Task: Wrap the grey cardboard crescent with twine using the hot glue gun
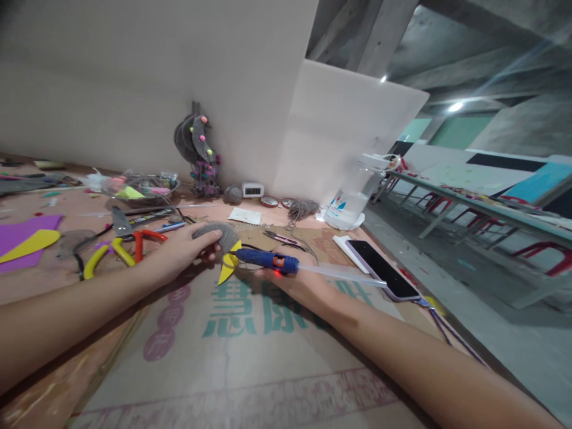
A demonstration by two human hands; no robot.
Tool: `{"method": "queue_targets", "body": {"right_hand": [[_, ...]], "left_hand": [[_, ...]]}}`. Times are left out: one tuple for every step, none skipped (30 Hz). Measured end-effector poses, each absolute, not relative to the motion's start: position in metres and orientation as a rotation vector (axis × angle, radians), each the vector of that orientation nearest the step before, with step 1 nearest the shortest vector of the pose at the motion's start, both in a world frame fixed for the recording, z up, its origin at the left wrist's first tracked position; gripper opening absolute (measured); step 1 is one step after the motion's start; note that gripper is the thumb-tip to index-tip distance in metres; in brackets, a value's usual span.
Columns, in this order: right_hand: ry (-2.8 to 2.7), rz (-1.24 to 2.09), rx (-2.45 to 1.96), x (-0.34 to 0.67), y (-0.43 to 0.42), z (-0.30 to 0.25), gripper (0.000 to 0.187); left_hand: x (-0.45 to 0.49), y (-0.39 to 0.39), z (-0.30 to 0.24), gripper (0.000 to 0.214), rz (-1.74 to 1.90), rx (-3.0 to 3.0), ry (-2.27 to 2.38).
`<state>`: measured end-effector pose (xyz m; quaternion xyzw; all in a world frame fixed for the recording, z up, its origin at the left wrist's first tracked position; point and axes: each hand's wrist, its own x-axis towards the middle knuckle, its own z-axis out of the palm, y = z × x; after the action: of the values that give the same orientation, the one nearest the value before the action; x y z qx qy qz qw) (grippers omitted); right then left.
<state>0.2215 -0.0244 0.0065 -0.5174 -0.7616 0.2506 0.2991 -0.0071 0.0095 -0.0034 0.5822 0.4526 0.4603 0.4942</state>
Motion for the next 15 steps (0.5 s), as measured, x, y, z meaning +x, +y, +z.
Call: {"method": "queue_targets", "body": {"right_hand": [[-2.038, 0.641, -1.380, 0.2215, -0.0242, 0.0062, 0.026], [-2.051, 0.619, -1.386, 0.2216, -0.0239, 0.0058, 0.027], [-2.051, 0.610, -1.390, 0.2217, -0.0235, 0.0053, 0.028], [-2.053, 0.606, -1.387, 0.2218, -0.0232, 0.0049, 0.029], [-2.059, 0.604, -1.382, 0.2220, -0.0228, 0.0044, 0.029], [-2.057, 0.601, -1.378, 0.2222, -0.0223, 0.0041, 0.028], [-2.057, 0.600, -1.375, 0.2224, -0.0219, 0.0038, 0.028], [-2.058, 0.598, -1.376, 0.2226, -0.0216, 0.0037, 0.027], [-2.059, 0.594, -1.377, 0.2227, -0.0213, 0.0038, 0.027], [-2.058, 0.588, -1.380, 0.2227, -0.0212, 0.0040, 0.026], [-2.054, 0.585, -1.386, 0.2226, -0.0211, 0.0044, 0.025], [-2.051, 0.586, -1.391, 0.2223, -0.0212, 0.0049, 0.024], [-2.047, 0.589, -1.392, 0.2220, -0.0214, 0.0054, 0.023], [-2.039, 0.597, -1.390, 0.2217, -0.0216, 0.0059, 0.023], [-2.033, 0.607, -1.383, 0.2215, -0.0219, 0.0062, 0.022]], "left_hand": [[-0.0071, 0.0096, -0.0036, 0.021, 1.116, 1.415, 1.101], [-0.0071, 0.0097, -0.0039, 0.022, 1.113, 1.419, 1.103], [-0.0073, 0.0098, -0.0044, 0.022, 1.114, 1.422, 1.103], [-0.0074, 0.0100, -0.0049, 0.022, 1.115, 1.427, 1.101], [-0.0077, 0.0103, -0.0055, 0.022, 1.115, 1.431, 1.097], [-0.0079, 0.0106, -0.0060, 0.022, 1.116, 1.435, 1.094], [-0.0081, 0.0108, -0.0064, 0.022, 1.118, 1.439, 1.091], [-0.0083, 0.0109, -0.0067, 0.022, 1.118, 1.443, 1.088], [-0.0085, 0.0110, -0.0069, 0.022, 1.120, 1.444, 1.087], [-0.0085, 0.0110, -0.0069, 0.022, 1.121, 1.442, 1.086], [-0.0085, 0.0109, -0.0068, 0.022, 1.122, 1.438, 1.085], [-0.0085, 0.0108, -0.0066, 0.022, 1.121, 1.434, 1.086], [-0.0084, 0.0107, -0.0063, 0.022, 1.119, 1.431, 1.089], [-0.0083, 0.0106, -0.0060, 0.022, 1.115, 1.430, 1.095], [-0.0083, 0.0106, -0.0058, 0.023, 1.110, 1.431, 1.101]]}}
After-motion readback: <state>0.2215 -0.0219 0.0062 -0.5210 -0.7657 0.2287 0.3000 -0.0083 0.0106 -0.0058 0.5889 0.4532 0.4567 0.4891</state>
